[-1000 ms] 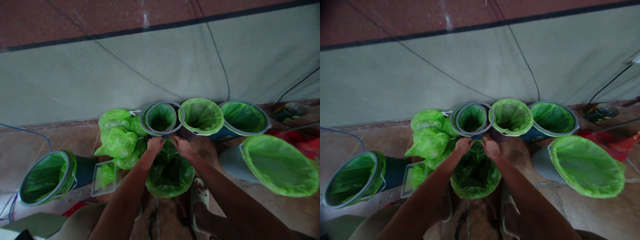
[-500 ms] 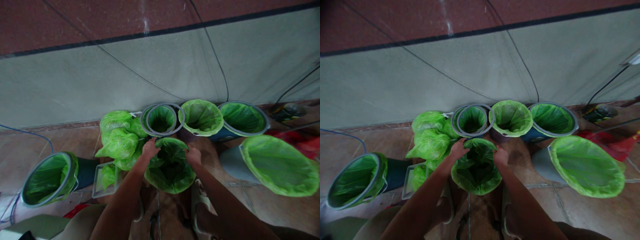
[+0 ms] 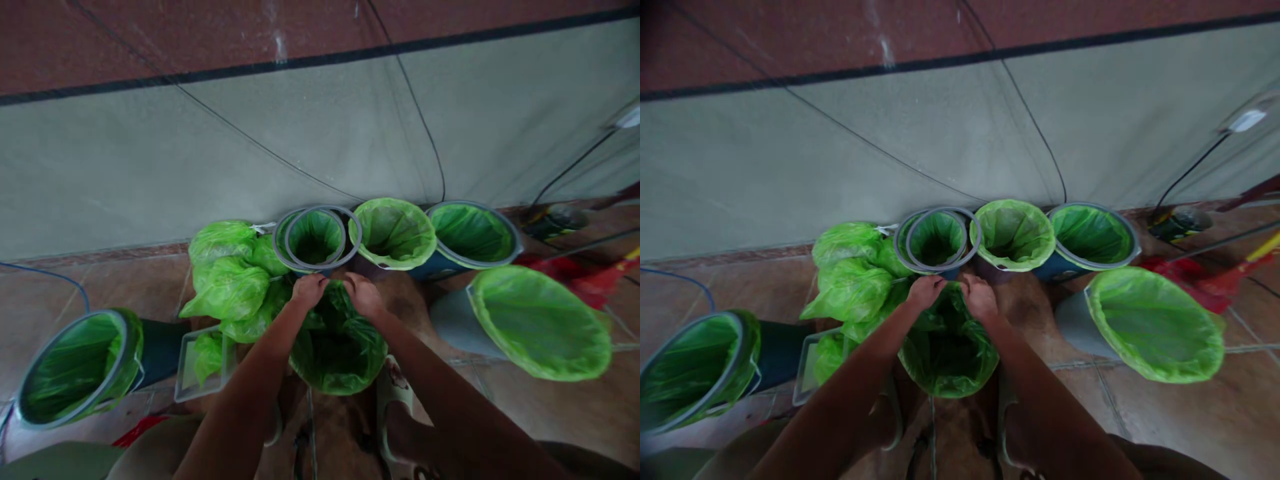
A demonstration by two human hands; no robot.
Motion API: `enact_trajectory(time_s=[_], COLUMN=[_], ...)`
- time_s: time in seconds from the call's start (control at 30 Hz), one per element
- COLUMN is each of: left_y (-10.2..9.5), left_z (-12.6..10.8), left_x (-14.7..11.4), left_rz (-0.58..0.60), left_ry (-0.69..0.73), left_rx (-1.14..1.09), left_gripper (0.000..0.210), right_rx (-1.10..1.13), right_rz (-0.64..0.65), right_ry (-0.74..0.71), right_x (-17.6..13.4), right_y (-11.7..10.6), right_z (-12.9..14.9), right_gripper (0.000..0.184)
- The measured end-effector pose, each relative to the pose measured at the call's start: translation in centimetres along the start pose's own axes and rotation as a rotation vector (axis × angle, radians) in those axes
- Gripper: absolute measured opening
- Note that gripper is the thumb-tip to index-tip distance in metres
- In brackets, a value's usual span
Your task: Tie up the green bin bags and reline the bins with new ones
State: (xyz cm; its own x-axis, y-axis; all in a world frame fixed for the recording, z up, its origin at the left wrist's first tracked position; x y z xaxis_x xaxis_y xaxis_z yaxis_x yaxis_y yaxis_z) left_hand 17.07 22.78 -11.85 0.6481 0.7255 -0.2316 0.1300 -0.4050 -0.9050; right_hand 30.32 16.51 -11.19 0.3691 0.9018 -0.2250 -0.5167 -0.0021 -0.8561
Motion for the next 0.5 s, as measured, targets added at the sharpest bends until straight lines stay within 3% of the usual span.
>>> enact_trajectory(time_s=[0.13, 0.33, 0.5], left_y=[0.7, 1.5, 0.0], left_z=[-0.1, 0.3, 1.6], left_x=[-0.1, -0.6, -2.4], left_rz=[0.023, 0.055, -0.095], left_ry=[0.027, -0.014, -0.108], left_rx=[0.053, 0.103, 0.059], left_gripper=[0.031, 0.028, 0.063], right_rx=[-0.119, -0.195, -0.223], right_rz=[0.180, 0.163, 0.137], right_ry=[-0.059, -0.063, 0.110], right_x=[1.3, 1.3, 0.9], right_y=[2.6, 2.8, 2.3], right_z=[0.4, -0.5, -2.7], right_gripper=[0.033, 0.023, 0.026])
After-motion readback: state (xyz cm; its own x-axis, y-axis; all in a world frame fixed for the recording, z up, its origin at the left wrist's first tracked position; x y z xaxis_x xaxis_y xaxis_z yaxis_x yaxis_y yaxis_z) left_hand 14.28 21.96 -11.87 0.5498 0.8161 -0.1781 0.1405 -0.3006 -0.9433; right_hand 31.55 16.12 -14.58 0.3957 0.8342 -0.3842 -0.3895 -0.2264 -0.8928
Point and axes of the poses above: each hand's wrist, its own x-axis towards the middle knuckle, its own y-axis out of the palm, z = x × y, the point moved 10 cm from there along x, towards the middle knuckle, and after that the axes turned 13 degrees about y, right-handed, at the moved point
